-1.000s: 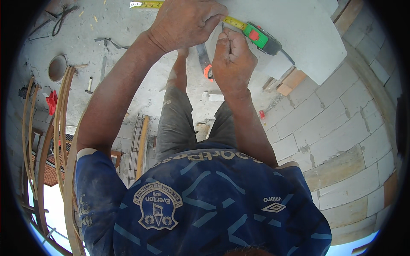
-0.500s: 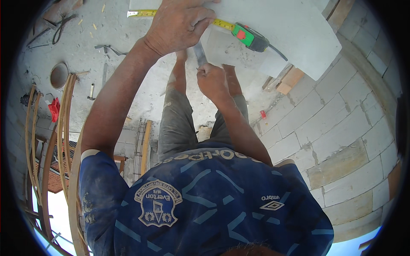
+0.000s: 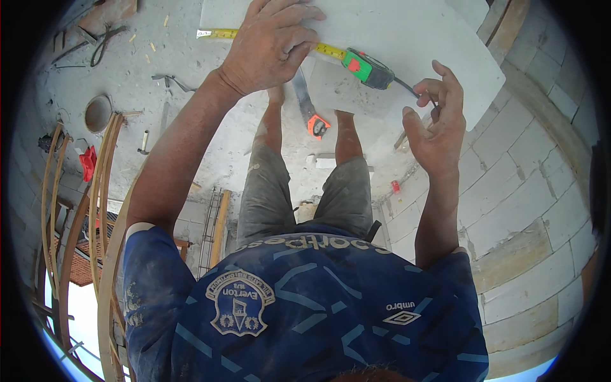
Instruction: The person measures a large white stone block with a yellow tape measure and marks it using a pencil, then uses a hand saw to cut through the stone at the marked line.
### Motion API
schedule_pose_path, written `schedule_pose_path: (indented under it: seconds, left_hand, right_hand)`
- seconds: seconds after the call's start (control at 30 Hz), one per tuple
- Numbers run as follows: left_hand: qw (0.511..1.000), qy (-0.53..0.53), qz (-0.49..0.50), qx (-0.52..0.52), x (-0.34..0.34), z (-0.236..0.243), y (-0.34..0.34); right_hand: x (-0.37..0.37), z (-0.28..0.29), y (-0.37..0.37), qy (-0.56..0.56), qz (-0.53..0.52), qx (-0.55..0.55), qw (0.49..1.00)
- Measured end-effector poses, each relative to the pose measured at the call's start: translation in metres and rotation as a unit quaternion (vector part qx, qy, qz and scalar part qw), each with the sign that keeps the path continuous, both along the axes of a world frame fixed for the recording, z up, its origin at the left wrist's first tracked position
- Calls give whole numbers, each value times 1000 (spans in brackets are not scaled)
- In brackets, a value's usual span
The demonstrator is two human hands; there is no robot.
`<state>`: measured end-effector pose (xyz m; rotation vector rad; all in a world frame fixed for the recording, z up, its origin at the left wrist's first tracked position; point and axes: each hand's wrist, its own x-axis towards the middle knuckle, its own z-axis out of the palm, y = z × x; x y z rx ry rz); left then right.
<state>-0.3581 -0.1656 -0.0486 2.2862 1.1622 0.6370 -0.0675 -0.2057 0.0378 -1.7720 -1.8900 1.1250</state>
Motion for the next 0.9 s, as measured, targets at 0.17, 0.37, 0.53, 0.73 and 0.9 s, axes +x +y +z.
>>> schedule_pose_path:
  seconds: [0.17, 0.37, 0.53, 0.73, 0.9]
  left_hand:
    - [999, 32, 3, 1, 2, 6, 2]
    - [999, 45, -5, 2, 7, 9, 2]
    - [999, 40, -17, 16, -7, 6, 0]
    - [995, 98, 1, 23, -27, 27, 2]
    - [987, 87, 26, 130, -31, 22, 14]
  right_hand:
    - [-20, -34, 11, -32, 121, 107, 986]
    - [-18, -63, 13, -43, 158, 120, 979]
    - [-17, -65, 18, -57, 168, 115, 978]
    - [-15, -68, 16, -48, 168, 100, 980]
    - [-18, -62, 21, -10, 167, 109, 980]
